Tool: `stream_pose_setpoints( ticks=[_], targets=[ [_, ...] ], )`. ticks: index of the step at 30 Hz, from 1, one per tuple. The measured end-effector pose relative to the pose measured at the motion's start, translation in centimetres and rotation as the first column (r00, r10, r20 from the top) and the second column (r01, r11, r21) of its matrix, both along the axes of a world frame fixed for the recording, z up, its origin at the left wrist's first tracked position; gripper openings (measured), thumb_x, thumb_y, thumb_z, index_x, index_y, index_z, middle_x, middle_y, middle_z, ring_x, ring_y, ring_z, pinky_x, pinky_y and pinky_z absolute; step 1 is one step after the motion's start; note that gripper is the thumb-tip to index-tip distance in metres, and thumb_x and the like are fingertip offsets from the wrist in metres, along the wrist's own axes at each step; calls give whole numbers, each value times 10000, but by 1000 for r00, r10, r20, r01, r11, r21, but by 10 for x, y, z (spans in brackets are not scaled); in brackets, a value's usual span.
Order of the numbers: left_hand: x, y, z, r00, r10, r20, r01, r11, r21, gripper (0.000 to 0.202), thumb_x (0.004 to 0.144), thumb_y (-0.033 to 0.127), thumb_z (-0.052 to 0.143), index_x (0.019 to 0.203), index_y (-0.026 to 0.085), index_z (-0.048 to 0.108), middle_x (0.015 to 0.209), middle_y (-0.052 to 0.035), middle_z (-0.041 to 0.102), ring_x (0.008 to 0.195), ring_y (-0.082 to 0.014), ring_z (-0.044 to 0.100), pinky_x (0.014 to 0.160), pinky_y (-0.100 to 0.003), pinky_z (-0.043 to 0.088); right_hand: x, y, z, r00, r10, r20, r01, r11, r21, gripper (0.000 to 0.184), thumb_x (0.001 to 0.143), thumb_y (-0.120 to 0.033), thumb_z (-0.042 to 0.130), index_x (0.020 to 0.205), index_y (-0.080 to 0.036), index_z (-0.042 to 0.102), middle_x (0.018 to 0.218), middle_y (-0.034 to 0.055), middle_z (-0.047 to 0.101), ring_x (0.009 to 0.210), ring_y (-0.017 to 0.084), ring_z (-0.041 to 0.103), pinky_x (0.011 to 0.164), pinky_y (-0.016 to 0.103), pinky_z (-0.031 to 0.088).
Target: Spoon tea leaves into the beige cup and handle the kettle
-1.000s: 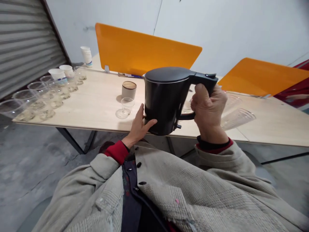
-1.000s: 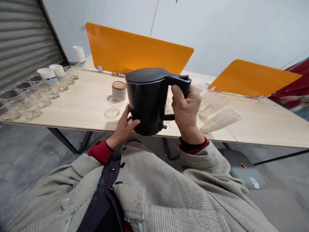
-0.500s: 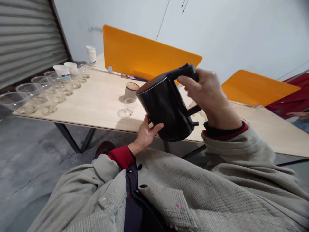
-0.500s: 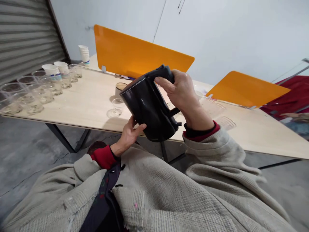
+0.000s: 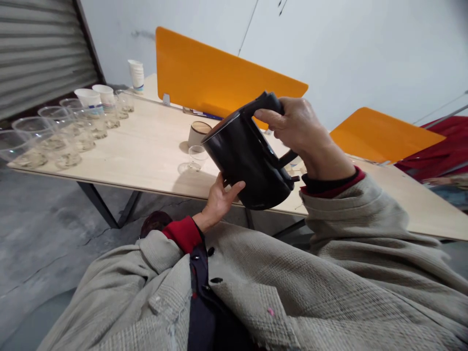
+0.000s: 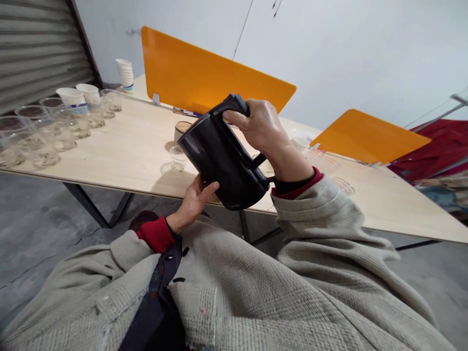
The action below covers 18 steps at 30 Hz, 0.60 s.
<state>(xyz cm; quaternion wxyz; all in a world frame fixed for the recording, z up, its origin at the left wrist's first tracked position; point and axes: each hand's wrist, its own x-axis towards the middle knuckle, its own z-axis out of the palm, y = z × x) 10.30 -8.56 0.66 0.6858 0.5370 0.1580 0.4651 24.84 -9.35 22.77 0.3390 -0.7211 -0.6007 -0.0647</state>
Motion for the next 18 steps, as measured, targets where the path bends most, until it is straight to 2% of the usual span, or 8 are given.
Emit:
stream_pose_setpoints(
  ticks=[3,5,12,16,18],
  targets=[
    [-1,0,0,1000,-8,12,8,1000,-22,782,818,712,836,1358,191,615,1418,-156,735,1326,-326,680,1189,-493,523,9,6,-5,998,61,-28,-60,998,25,477,914,-551,814,649,-263,540,550,-30,450,597,154,443,553,316,363],
    [-2,0,1,1000,-17,12,17,999,-29,767,832,701,831,1361,189,615,1431,-159,729,1322,-321,683,1185,-489,528,11,9,-7,997,56,-52,-55,998,32,477,891,-571,832,660,-270,543,552,-27,438,613,166,463,551,319,394],
    [-2,0,2,998,-42,40,45,997,-68,806,824,694,840,1384,173,590,1494,-185,688,1364,-325,664,1204,-489,520,13,17,-9,993,48,-108,-45,999,29,424,865,-513,871,701,-281,557,564,-26,437,648,187,500,571,333,445],
    [0,0,2,998,-45,35,47,996,-70,801,826,708,828,1383,182,593,1506,-183,681,1376,-326,659,1208,-485,516,11,17,-8,994,69,-87,-66,997,39,373,882,-464,855,709,-278,583,551,-32,444,632,182,479,586,335,434],
    [0,0,2,998,-49,34,51,996,-69,809,826,710,825,1385,175,590,1497,-191,683,1376,-330,657,1202,-487,517,3,14,-5,998,30,-59,-29,1000,11,373,919,-405,827,679,-265,576,556,-33,449,625,167,452,606,336,405]
  ],
)
